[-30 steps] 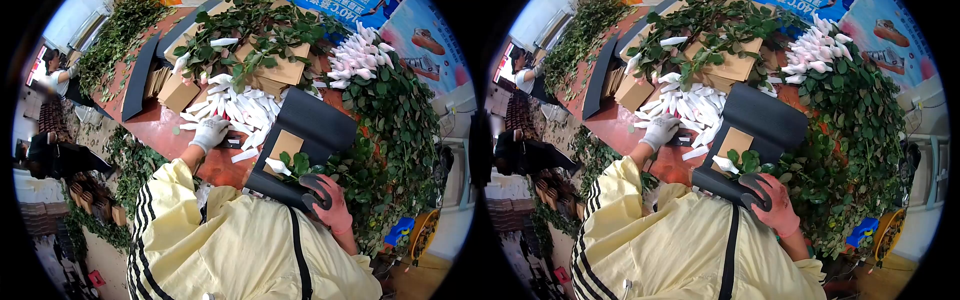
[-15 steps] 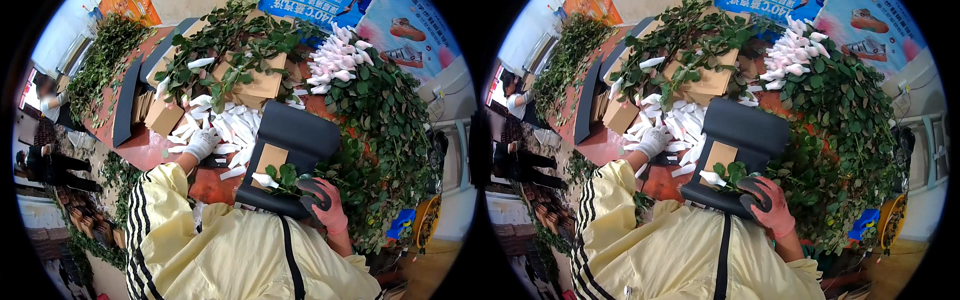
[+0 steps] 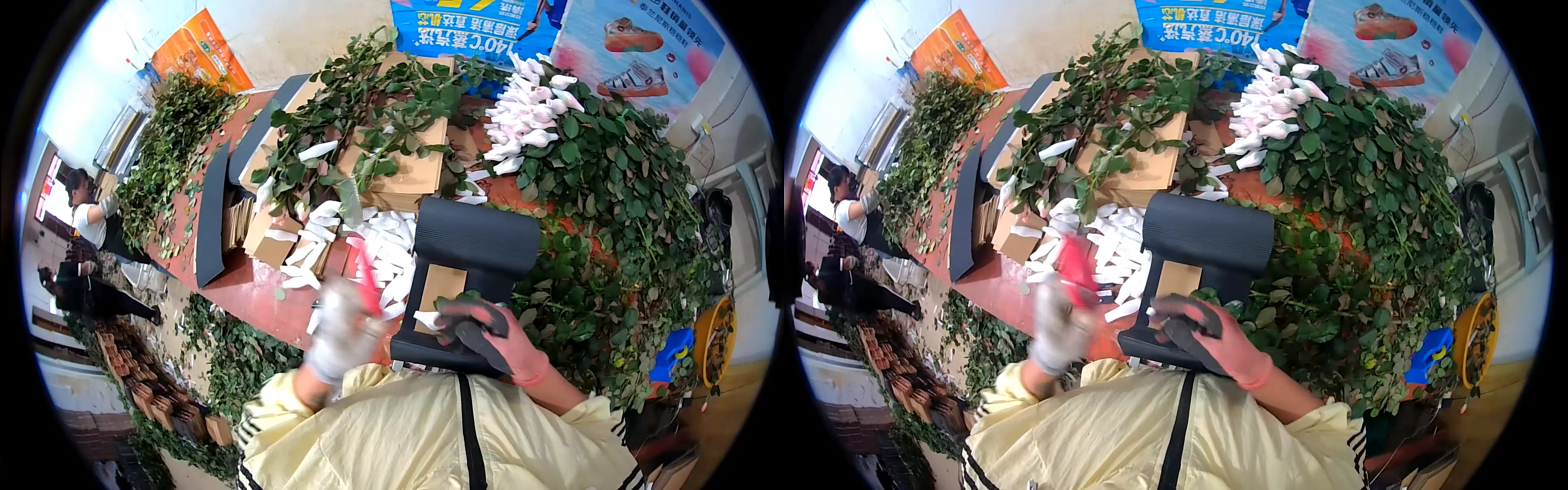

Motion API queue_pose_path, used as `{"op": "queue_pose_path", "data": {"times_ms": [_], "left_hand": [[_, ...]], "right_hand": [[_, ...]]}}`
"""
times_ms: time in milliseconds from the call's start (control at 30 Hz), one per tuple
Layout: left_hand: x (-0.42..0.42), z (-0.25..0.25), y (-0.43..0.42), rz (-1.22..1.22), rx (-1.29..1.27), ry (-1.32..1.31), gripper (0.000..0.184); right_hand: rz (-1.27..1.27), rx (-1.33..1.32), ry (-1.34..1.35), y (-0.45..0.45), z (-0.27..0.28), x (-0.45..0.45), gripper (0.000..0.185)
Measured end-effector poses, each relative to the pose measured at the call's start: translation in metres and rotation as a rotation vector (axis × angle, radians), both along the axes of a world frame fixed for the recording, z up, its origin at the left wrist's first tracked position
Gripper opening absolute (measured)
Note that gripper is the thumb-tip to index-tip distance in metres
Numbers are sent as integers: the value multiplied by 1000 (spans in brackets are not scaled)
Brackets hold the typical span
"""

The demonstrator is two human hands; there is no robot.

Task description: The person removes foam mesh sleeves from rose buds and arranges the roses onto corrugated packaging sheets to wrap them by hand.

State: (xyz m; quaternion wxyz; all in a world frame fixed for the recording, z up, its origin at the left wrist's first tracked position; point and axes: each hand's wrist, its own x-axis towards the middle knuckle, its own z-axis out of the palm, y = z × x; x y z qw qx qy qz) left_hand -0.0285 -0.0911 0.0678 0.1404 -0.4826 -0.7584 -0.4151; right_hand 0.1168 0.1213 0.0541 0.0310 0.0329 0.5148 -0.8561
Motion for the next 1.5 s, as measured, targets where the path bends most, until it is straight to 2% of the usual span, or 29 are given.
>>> {"op": "queue_pose_path", "data": {"times_ms": [67, 100, 167, 200, 300, 367, 433, 467, 500, 567, 600, 633, 700, 733, 767, 833, 867, 900, 967, 1000, 1033, 1100, 1133, 1233, 1267, 1367, 1500], "left_hand": [[28, -16, 36, -257, 187, 167, 23], [39, 2, 48, -398, -18, 123, 21], [46, 7, 63, -420, -29, 111, 21], [45, 5, 66, -472, -53, 66, 22], [47, 3, 81, -513, 23, 19, 25], [47, 0, 88, -512, 4, 69, 26], [49, 3, 99, -565, 2, 59, 25], [49, 6, 105, -594, -17, 37, 25], [47, 6, 111, -648, -88, 68, 29], [51, 24, 120, -692, -128, 74, 37], [50, 25, 121, -740, -147, 23, 48], [48, 17, 118, -733, -115, -4, 56], [42, -4, 111, -582, -213, -28, 61], [36, -16, 108, -537, -320, 5, 63], [32, -32, 101, -462, -463, 47, 60], [29, -66, 91, -408, -519, 41, 51], [29, -65, 92, -410, -524, 42, 51], [29, -62, 93, -368, -528, 13, 47], [32, -60, 94, -323, -528, -21, 43], [34, -60, 92, -325, -532, -13, 41], [35, -61, 91, -328, -535, -5, 40], [37, -60, 88, -320, -555, -23, 42], [40, -55, 84, -322, -562, -63, 43], [45, -54, 82, -325, -604, -132, 47], [45, -60, 83, -316, -628, -165, 45], [45, -60, 87, -307, -649, -198, 43], [42, -63, 86, -311, -678, -245, 46]], "right_hand": [[-110, 46, 22, -3, -11, -12, 43], [-101, 57, 22, 2, -29, -8, 43], [-294, 112, -18, 16, -68, 7, 43], [-145, 3, 46, 19, -22, 5, 43], [-268, 131, 15, 34, -28, 28, 42], [-335, 144, 63, 36, -3, 29, 42], [-201, 38, 63, 38, 10, 27, 39], [-226, -28, 43, 41, 11, 25, 36], [-238, -103, 21, 46, 9, 23, 32], [-285, -76, 109, 65, 1, 18, 27], [-353, -105, 89, 78, 13, 16, 25], [-417, -134, 69, 94, 24, 13, 24], [-581, -235, 227, 141, 30, 1, 22], [-639, -241, 212, 167, 27, -4, 21], [-693, -252, 196, 194, 19, -11, 21], [-719, -248, 167, 244, -3, -21, 19], [-736, -241, 144, 266, -18, -26, 17], [-738, -246, 142, 287, -40, -30, 17], [-421, -553, 208, 322, -76, -35, 17], [-458, -675, 34, 326, -79, -39, 30], [-456, -671, 34, 321, -69, -40, 30], [-459, -641, 10, 311, -56, -37, 44], [-334, -659, 63, 324, -71, -41, 52], [-367, -687, 168, 340, -85, -51, 49], [-350, -774, 208, 347, -92, -55, 46], [-478, -756, 251, 360, -102, -61, 49], [-493, -786, 324, 353, -99, -65, 47]]}}
